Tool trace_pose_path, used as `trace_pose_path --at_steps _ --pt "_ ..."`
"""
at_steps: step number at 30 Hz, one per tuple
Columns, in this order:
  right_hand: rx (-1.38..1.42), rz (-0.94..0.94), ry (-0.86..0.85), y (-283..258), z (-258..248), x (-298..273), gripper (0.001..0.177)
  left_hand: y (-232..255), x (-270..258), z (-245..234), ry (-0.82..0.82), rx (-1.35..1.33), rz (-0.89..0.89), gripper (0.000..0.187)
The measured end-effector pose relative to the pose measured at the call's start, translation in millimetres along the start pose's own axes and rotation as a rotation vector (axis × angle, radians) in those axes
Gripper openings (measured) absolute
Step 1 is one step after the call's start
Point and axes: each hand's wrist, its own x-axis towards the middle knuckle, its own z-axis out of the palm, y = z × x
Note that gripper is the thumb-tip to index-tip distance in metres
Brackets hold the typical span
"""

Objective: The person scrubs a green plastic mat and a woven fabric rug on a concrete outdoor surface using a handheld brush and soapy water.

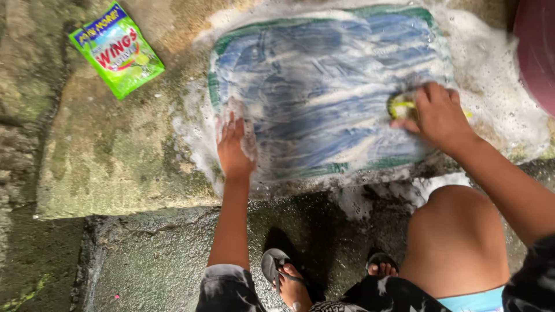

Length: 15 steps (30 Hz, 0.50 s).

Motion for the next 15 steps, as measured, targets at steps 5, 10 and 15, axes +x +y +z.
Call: trace_pose_path --at_steps 5,10,15 --pt "0.164 0.063 -0.288 -6 -70 -7 0.082 13 4 -15 -0.183 0.049 -0.118 0.077" --pt "0.517 0.052 0.227 -75 -100 58 0.029 14 7 -13 -0.260 0.113 -0.135 0.070" --pt "0.860 -0.309 0.531 -257 -71 145 0.059 4 1 0 -0.141 0.130 -0.121 0.063"
